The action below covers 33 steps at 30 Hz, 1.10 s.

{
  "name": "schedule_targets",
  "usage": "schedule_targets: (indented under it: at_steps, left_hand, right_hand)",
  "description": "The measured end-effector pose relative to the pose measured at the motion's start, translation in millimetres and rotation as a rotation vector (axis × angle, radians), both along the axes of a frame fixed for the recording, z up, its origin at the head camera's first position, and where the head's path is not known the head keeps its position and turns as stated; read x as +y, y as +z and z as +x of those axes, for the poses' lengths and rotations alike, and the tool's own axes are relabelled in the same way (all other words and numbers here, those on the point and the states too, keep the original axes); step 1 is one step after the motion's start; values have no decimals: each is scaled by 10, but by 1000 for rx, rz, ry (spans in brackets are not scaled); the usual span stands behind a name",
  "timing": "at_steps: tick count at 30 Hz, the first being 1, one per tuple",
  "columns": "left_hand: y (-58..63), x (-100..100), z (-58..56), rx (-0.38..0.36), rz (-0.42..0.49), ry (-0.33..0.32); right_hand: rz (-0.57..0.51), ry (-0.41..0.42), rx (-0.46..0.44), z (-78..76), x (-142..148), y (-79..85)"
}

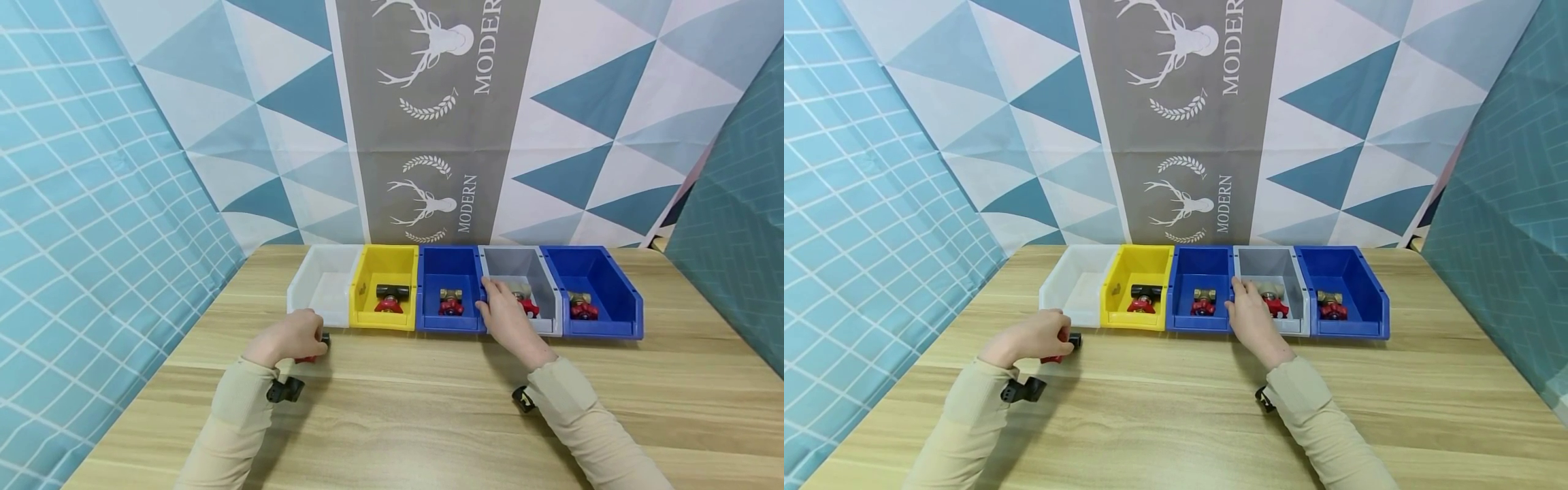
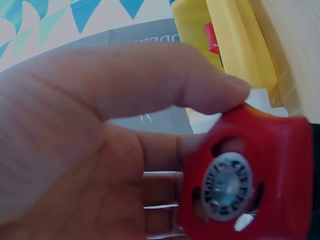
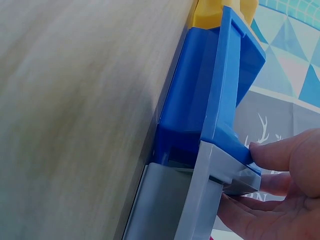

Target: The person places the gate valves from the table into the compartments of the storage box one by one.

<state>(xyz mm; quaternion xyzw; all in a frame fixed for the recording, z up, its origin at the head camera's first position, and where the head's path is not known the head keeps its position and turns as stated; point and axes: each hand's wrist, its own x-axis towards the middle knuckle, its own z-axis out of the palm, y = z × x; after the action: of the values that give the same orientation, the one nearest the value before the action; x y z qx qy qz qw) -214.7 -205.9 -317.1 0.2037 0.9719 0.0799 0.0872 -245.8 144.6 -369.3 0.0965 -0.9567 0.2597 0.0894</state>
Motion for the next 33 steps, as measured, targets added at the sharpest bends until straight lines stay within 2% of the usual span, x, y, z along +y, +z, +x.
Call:
schedule_targets:
  at_steps: [5,12,16,27,33]
  left_hand:
    - [-5,-13,-10,39,26,-6]
    - [59,-10,-61,8,103,74]
    - [117,-12,-102,15,116,71]
    - [229,-61,-248,146,94,49]
    - [268,-80,-335,182,107,35]
  right_hand:
    - [1,0,1,0,5,-4]
    - [3,-2,-6,1,8,0]
    - [1,-6,-16,6,7,-4]
    - [-3,0,-3,-12,6,-12]
    - [-2,1,-14,-3,1,1]
